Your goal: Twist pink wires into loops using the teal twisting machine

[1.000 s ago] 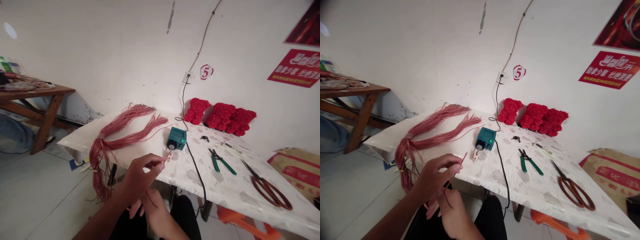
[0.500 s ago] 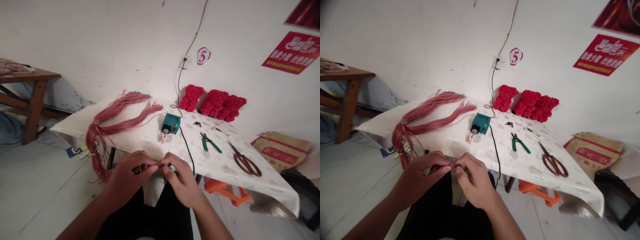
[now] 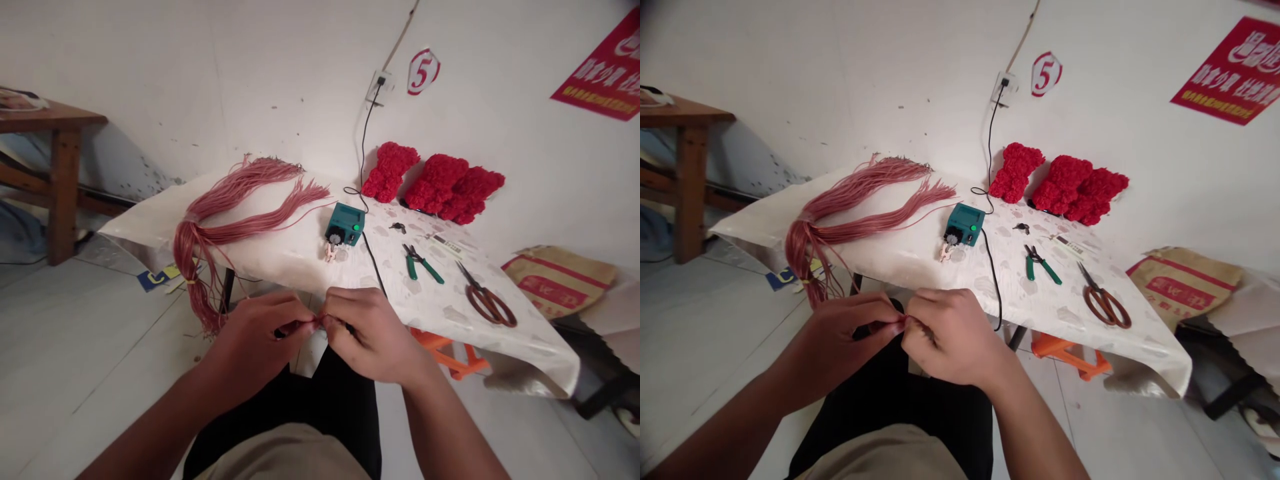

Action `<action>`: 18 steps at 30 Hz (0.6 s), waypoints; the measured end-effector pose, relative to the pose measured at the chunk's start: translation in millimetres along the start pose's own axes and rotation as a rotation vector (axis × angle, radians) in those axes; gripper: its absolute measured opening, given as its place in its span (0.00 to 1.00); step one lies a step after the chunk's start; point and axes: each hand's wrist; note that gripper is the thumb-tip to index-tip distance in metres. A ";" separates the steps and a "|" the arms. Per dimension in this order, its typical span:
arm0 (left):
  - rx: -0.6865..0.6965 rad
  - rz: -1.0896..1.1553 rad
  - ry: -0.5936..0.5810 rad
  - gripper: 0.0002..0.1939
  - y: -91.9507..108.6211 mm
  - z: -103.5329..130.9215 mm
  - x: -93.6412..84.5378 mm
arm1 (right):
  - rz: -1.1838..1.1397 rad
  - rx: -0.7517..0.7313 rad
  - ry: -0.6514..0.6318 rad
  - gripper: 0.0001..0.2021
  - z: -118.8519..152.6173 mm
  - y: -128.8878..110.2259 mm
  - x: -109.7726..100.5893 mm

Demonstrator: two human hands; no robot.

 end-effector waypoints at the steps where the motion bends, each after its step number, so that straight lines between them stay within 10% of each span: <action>1: 0.003 -0.012 -0.008 0.09 0.2 0.4 0.1 | 0.001 0.000 -0.007 0.10 0.0 -0.3 -0.3; 18: 0.052 -0.052 0.004 0.10 -3.0 2.9 2.8 | -0.014 0.043 -0.052 0.11 3.2 3.9 -0.9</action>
Point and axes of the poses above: each hand's wrist, its own z-axis away from the middle knuckle, its own x-axis out of the palm, y = z × x, and after that the axes turned 3 degrees about -x, right-handed
